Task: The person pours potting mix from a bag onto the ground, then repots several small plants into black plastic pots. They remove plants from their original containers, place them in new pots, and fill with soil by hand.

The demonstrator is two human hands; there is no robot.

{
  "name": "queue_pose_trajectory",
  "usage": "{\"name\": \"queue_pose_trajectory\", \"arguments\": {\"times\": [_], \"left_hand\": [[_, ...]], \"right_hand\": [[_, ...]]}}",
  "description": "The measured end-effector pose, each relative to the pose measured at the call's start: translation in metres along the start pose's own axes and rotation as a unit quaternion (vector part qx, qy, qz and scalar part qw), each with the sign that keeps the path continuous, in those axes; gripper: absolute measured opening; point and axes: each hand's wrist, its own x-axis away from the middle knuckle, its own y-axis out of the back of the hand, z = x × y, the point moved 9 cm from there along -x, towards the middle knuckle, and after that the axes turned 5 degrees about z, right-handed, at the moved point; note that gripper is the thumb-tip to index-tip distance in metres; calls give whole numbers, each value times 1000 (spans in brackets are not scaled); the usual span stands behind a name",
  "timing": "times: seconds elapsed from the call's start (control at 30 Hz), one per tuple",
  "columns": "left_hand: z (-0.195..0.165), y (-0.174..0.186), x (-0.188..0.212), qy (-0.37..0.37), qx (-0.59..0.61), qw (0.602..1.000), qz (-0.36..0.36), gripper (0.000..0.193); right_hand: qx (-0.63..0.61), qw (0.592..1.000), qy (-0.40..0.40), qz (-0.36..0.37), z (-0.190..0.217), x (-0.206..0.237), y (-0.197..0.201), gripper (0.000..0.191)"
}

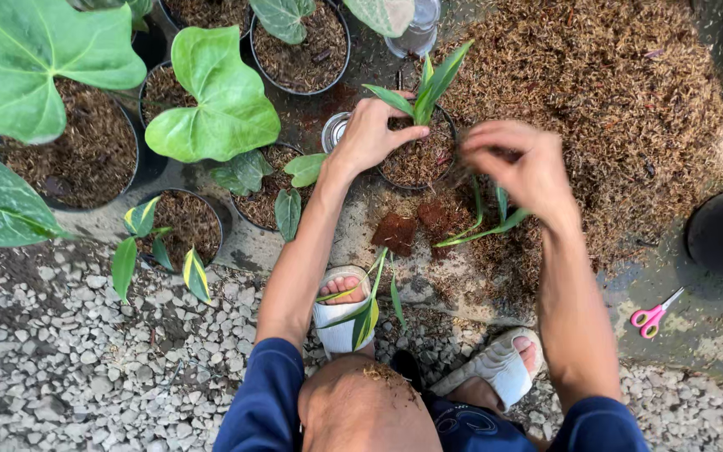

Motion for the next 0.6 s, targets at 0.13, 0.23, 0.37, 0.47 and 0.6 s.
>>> {"name": "queue_pose_trajectory", "arguments": {"times": [0.13, 0.23, 0.37, 0.47, 0.6], "left_hand": [[-6, 1, -1, -13, -25, 1000, -2, 30], [-4, 4, 0, -4, 1, 1000, -10, 35], [-7, 2, 1, -19, -12, 1000, -11, 35], [-7, -5, 2, -3, -33, 999, 4, 34], [-19, -8, 17, -3, -83, 996, 10, 35]], "right_hand": [[0, 998, 61, 15, 53, 5, -42, 27], [48, 995, 76, -32, 65, 10, -61, 31], [119, 987, 85, -70, 74, 18, -81, 34], [124, 984, 94, -90, 84, 17, -96, 37], [120, 982, 141, -34, 94, 17, -111, 31]]}}
